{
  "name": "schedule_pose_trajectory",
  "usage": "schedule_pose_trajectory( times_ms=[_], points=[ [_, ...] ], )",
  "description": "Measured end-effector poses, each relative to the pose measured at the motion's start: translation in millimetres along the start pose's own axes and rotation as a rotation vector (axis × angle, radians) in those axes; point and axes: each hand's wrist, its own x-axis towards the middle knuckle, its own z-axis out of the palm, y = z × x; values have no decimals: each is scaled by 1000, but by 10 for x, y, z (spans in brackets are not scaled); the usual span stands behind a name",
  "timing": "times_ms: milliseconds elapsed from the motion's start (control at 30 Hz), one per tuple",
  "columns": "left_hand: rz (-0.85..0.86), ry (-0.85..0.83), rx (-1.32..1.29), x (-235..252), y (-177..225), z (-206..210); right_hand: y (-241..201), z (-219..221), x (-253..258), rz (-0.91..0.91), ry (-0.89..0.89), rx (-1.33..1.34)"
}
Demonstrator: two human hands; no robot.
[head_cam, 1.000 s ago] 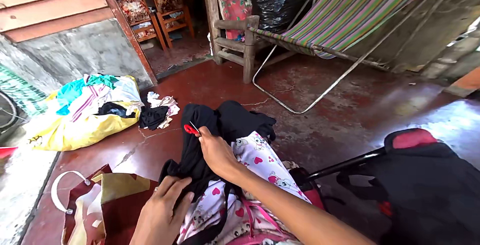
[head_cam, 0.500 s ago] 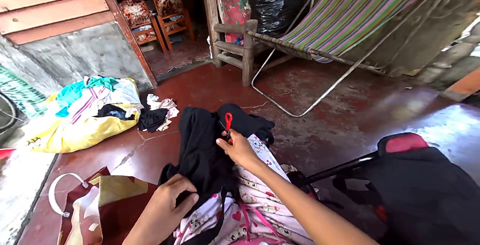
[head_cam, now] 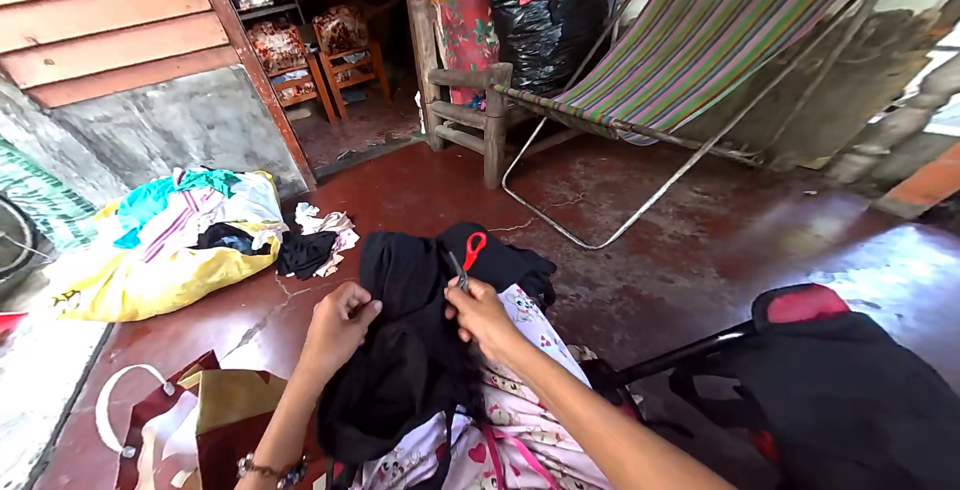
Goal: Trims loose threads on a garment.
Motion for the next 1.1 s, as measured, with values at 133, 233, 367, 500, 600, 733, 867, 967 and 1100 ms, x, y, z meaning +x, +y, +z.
schedule_pose_trajectory(
  times_ms=[133, 233, 367, 500, 600, 733, 867, 967, 1100],
  points=[
    [9, 57, -117, -76, 76, -15, -468, -156, -98, -65, 25, 300],
    [29, 200, -458, -61, 254, -249, -863, -340, -72, -193, 43, 360],
    [134, 207, -781, -19, 635, -513, -1234, -497, 51, -245, 63, 359],
    [181, 379, -694, 371, 729, -456, -1307, -396, 416, -197, 78, 365],
    [70, 338, -494, 682, 516, -273, -1056, -269, 657, -137, 83, 163],
    [56, 139, -199, 430, 453, 25, -587, -118, 546, -111, 65, -28],
    [314, 83, 83, -133, 211, 210, -183, 70, 294, -229, 42, -153],
    [249, 136, 135, -366, -124, 135, -13, 219, 244, -243, 16, -136],
    [48, 125, -62, -444, -452, -75, 174, 138, 385, -210, -15, -57]
  ],
)
